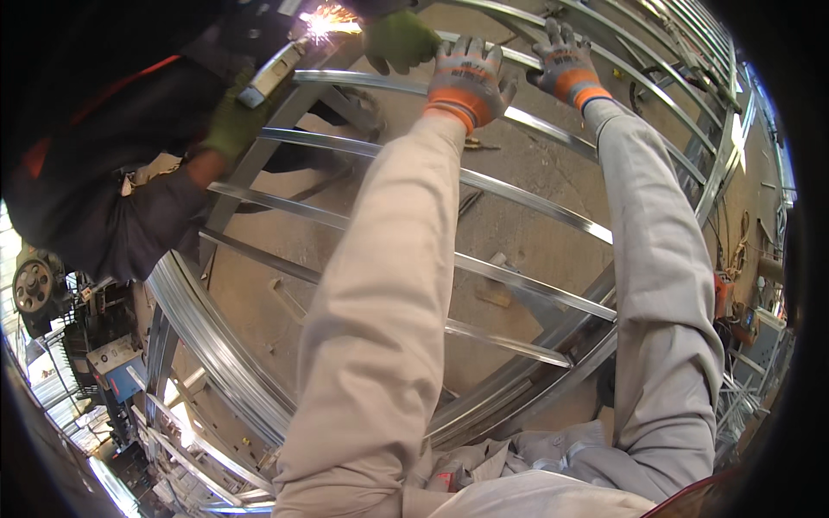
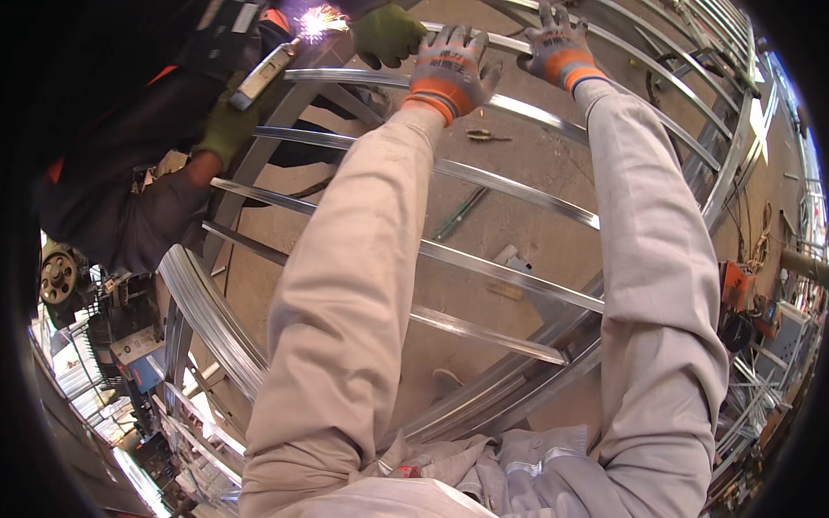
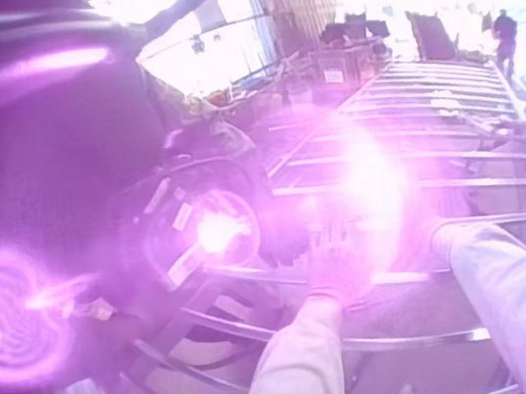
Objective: The person positions metal bars onto a curved frame and uses a handheld welding tool to join them. The person repeatedly places bars and welds them in place while another worker is visible nearby.
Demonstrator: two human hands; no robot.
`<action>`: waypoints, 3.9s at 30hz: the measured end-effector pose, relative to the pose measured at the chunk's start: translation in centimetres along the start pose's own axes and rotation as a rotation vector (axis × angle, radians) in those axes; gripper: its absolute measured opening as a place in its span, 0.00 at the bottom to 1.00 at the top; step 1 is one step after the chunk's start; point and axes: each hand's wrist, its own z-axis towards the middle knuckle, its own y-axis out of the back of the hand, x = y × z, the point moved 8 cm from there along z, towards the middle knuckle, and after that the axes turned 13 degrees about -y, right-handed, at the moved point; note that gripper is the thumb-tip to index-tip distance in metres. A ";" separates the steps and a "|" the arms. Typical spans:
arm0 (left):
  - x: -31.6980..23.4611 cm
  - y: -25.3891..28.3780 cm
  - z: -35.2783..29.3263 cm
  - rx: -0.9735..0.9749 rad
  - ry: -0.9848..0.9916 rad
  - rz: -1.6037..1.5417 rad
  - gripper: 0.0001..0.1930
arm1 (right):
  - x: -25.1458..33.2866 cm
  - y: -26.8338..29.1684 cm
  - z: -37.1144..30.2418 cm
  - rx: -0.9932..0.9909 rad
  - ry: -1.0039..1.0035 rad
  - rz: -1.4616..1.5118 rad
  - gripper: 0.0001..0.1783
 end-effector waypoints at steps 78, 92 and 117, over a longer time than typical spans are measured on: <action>0.8 5.5 -18.2 -0.026 0.044 -0.201 0.31 | 9.7 8.3 -19.9 0.023 0.111 0.061 0.38; 1.9 5.6 -22.4 0.277 -0.058 0.056 0.38 | 10.1 7.5 -19.6 0.192 0.092 0.035 0.38; 6.5 3.5 -23.8 0.364 0.044 0.019 0.34 | 10.1 6.9 -19.8 0.325 0.207 0.555 0.16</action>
